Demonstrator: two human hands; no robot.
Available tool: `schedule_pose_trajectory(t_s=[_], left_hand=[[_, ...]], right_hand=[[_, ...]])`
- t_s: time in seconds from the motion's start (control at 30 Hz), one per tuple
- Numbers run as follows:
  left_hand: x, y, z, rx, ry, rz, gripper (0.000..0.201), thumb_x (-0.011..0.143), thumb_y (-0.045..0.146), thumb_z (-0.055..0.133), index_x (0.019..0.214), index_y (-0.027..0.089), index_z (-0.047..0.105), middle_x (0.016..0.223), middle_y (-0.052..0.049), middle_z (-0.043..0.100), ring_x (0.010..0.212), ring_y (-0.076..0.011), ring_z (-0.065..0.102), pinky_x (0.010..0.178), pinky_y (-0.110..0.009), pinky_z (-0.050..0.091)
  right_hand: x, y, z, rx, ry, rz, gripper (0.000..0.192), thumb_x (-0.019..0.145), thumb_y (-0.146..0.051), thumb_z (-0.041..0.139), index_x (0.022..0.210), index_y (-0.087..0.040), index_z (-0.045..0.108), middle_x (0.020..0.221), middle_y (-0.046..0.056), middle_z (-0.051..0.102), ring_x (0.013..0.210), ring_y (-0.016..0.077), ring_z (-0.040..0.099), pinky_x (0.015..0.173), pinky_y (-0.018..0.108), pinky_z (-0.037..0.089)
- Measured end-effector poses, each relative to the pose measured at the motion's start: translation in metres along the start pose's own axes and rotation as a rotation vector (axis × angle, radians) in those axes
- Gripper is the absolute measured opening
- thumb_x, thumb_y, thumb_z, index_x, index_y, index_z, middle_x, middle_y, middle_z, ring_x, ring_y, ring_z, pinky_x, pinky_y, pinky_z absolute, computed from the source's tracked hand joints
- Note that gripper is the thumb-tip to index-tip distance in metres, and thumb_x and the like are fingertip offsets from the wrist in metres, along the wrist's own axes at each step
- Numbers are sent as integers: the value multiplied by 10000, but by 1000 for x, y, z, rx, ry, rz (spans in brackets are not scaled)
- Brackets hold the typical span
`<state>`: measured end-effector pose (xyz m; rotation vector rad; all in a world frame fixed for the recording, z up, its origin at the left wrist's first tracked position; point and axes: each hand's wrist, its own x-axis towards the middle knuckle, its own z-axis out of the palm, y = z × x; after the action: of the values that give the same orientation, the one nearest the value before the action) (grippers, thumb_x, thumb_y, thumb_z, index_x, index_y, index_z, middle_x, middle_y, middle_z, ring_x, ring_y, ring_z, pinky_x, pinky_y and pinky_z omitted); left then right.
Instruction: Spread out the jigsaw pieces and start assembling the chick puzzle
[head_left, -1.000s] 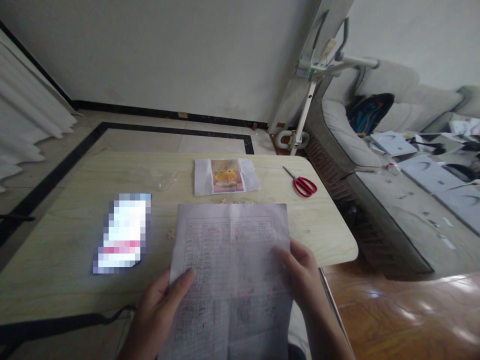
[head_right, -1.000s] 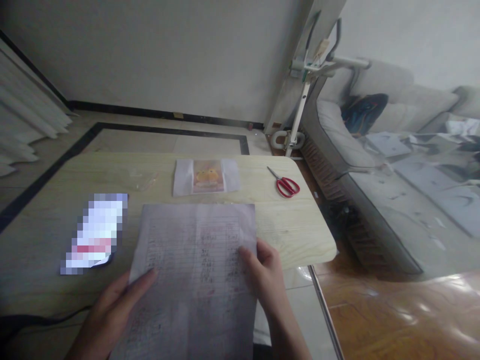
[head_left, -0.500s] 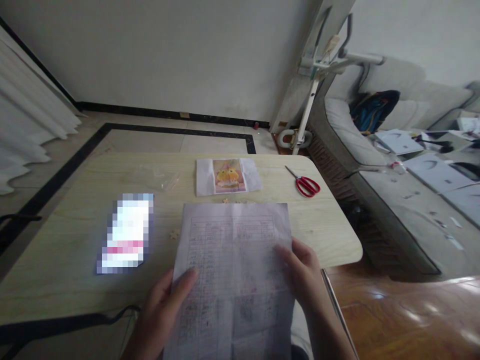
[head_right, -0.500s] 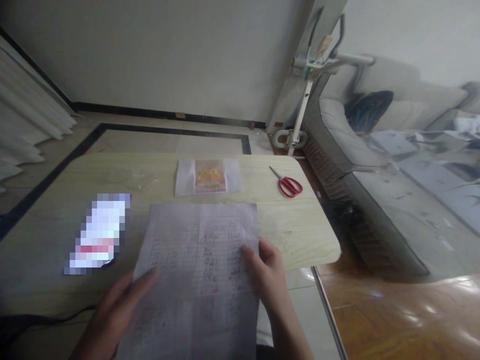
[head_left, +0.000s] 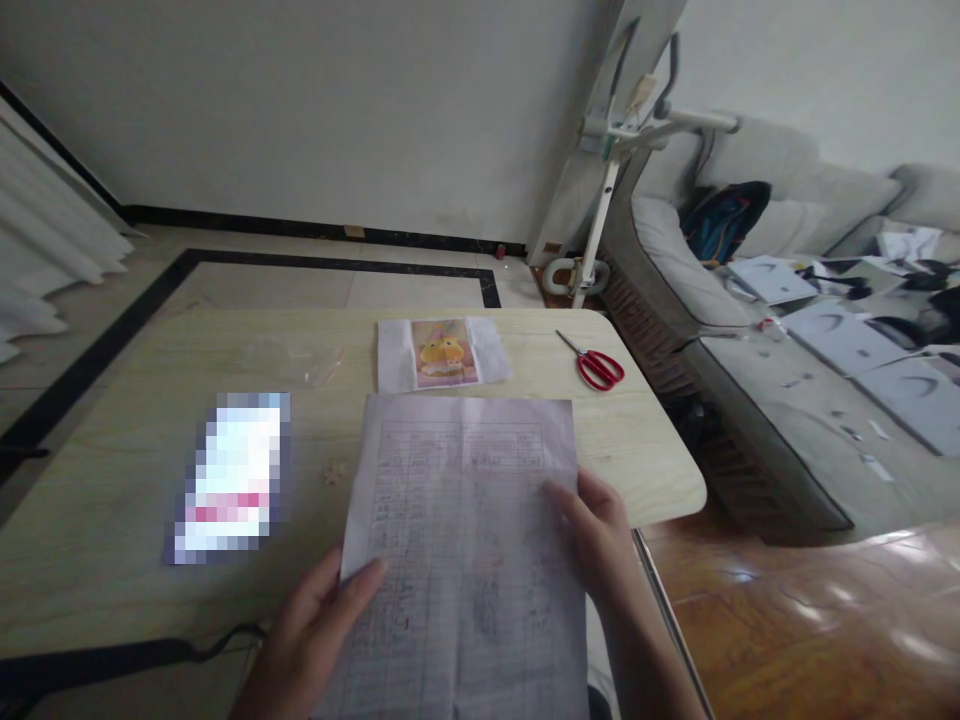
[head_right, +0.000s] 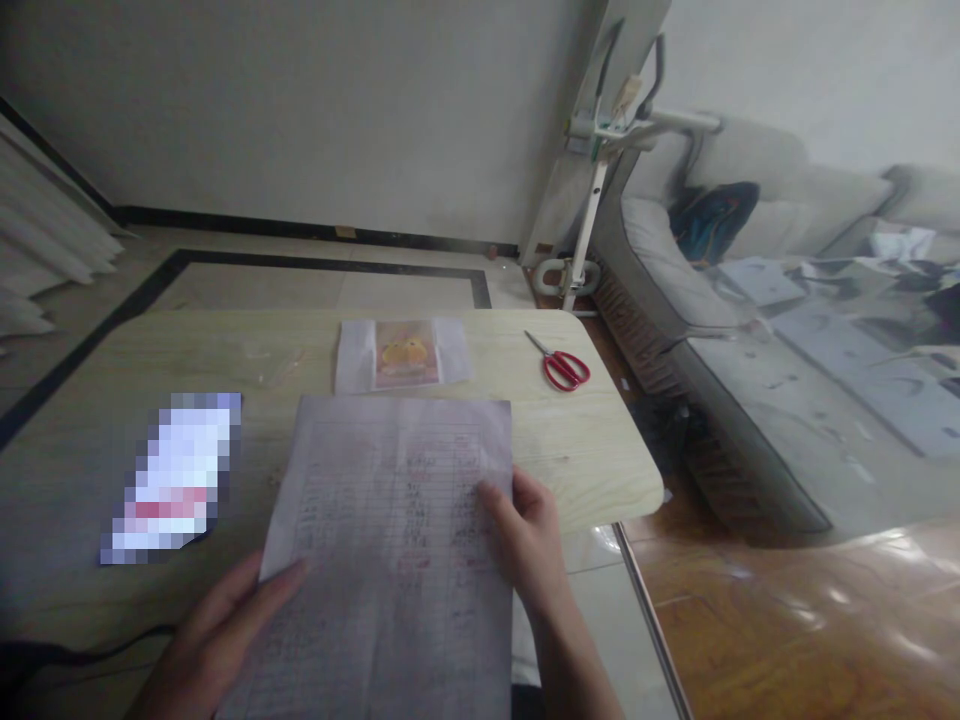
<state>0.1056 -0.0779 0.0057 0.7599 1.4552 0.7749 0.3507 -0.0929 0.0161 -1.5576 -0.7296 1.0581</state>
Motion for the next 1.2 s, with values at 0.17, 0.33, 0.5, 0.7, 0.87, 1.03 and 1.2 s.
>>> schedule_pose_trajectory(t_s=[0.17, 0.33, 0.5, 0.7, 0.87, 1.03, 1.2], left_hand=[[3, -4, -2, 12, -40, 27, 468, 654, 527, 753, 955, 169, 724, 929, -67, 751, 928, -281, 690, 752, -303, 578], [2, -4, -2, 30, -22, 58, 451, 656, 519, 754, 952, 180, 726, 996, -63, 744, 1009, -293, 668, 747, -297, 578], [2, -3, 0, 8, -38, 64, 445, 670, 516, 744, 961, 180, 720, 983, -60, 747, 1018, -277, 668, 813, -297, 568], [3, -5, -2, 12, -45, 62, 441, 678, 517, 740, 949, 170, 726, 947, -75, 750, 941, -276, 692, 765, -298, 575], [0, -3, -1, -22, -55, 56, 445, 675, 517, 745, 962, 178, 723, 942, -66, 751, 918, -261, 697, 773, -289, 573], [-1, -1, -1, -32, -101, 52, 457, 686, 505, 743, 1002, 177, 706, 949, -60, 749, 861, -242, 705, 744, -273, 572], [-1, -1, -2, -5, -95, 68, 441, 683, 496, 748, 982, 174, 708, 918, -57, 750, 849, -240, 704, 764, -284, 573]], right_hand=[[3, 4, -1, -13, 1, -12, 287, 728, -436, 689, 798, -160, 725, 732, 39, 700, 670, 195, 610, 609, 274, 468], [7, 12, -3, 13, -5, -5, 286, 742, -440, 690, 776, -158, 717, 694, 27, 673, 625, 168, 571, 566, 251, 433], [7, 15, -3, 42, -27, -6, 268, 762, -426, 689, 786, -160, 710, 697, 23, 665, 636, 164, 569, 573, 246, 434], [8, 17, -3, 64, -47, -9, 254, 774, -415, 689, 810, -164, 712, 733, 24, 676, 646, 165, 583, 601, 257, 453], [7, 14, -4, 52, -14, -10, 260, 757, -420, 696, 815, -168, 721, 753, 32, 694, 691, 180, 604, 619, 259, 458], [6, 12, -4, 24, 10, -13, 285, 754, -434, 682, 842, -168, 731, 776, 45, 707, 689, 188, 608, 601, 267, 461], [7, 15, -6, 17, -11, -16, 307, 764, -451, 682, 861, -163, 722, 768, 44, 699, 673, 190, 609, 595, 271, 465]])
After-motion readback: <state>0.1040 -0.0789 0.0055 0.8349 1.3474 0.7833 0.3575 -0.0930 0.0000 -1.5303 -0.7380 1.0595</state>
